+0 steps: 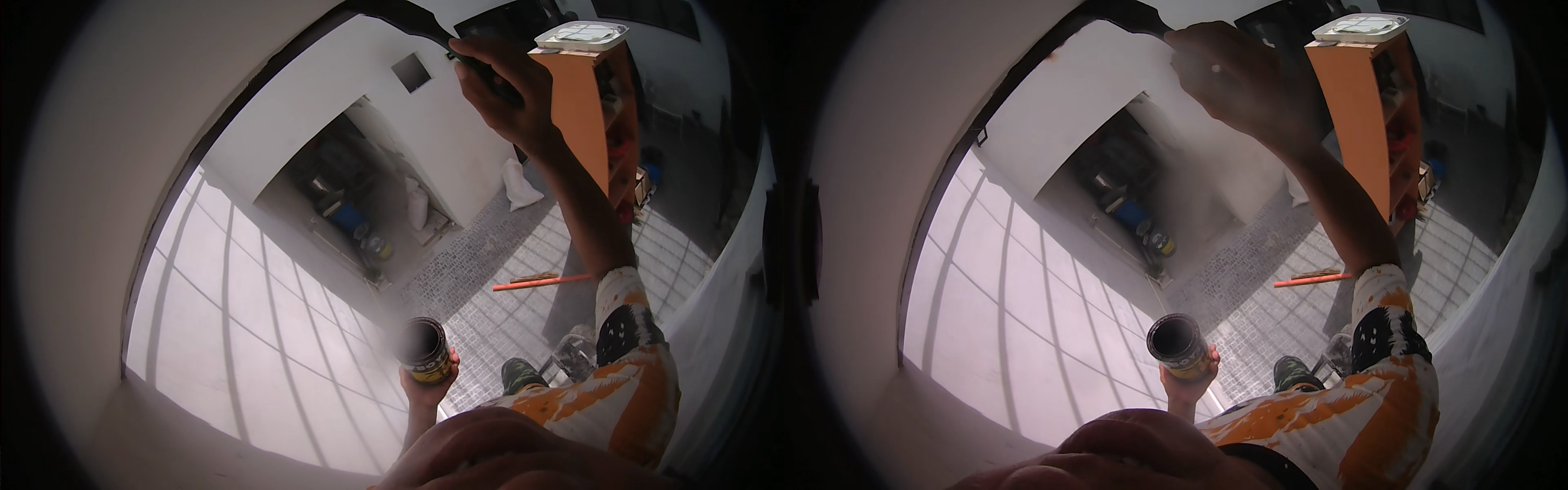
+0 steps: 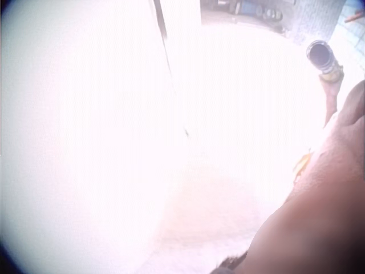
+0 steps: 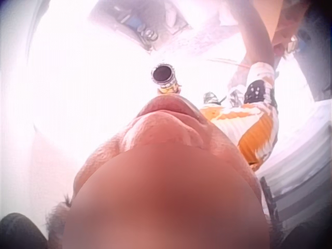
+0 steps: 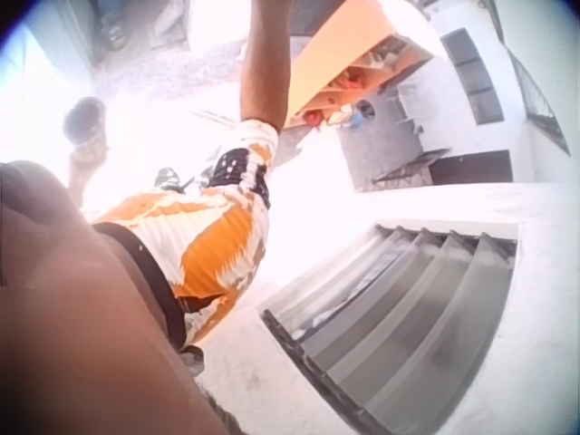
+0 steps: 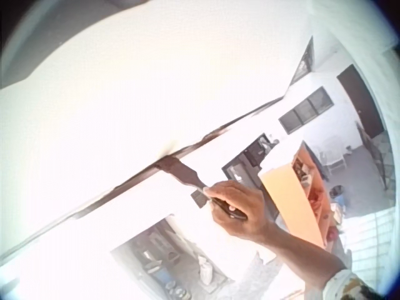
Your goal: The person paints the upper wall and ceiling area with a brush, repeatedly dipping the brush into a paint can held in the other hand. The person repositions a stepladder to reach different sections and continues applying paint along the wall-ceiling junction.
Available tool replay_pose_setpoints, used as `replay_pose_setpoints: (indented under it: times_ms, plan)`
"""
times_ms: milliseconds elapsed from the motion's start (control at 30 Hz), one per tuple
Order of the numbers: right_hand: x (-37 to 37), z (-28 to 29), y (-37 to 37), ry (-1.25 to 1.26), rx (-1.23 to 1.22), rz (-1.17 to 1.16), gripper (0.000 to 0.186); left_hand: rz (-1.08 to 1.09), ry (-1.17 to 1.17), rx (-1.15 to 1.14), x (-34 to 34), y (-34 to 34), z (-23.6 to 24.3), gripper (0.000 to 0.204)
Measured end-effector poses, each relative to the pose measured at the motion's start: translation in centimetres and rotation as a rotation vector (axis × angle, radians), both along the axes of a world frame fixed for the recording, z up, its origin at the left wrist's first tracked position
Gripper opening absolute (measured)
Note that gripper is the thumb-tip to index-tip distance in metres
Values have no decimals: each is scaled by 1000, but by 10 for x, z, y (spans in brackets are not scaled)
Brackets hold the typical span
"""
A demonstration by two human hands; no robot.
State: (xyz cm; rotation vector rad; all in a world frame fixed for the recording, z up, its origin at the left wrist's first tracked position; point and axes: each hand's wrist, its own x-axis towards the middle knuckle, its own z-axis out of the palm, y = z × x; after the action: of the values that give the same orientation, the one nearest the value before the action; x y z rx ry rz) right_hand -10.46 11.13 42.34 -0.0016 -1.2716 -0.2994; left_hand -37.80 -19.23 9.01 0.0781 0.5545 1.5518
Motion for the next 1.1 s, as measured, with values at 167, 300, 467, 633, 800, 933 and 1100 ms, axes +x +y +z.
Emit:
replay_pose_setpoints:
  times_ms: [167, 300, 467, 633, 800, 933, 1100]
  plan:
    - [12, -1, 18, 3, 25, 34, 34, 26, 29, -66, 0, -1, 1, 70]
    - [20, -5, 30, 22, -102, -1, 34, -4, 18, -5, -1, -1, 2, 71]
    - [29, 0, 42, 69, -35, 13, 24, 3, 18, -51, -3, 0, 3, 72]
    - [37, 6, 53, 117, 52, -14, 27, 4, 22, -50, -3, 0, 5, 71]
    - [47, 5, 60, 151, -69, -89, 23, 2, 11, -39, -5, -1, 3, 70]
    - [55, 7, 67, 158, -88, -121, 21, 1, 37, -53, -12, -2, -4, 71]
    - [66, 5, 79, 146, -248, -30, 21, -54, -17, 15, -20, -1, -14, 75]
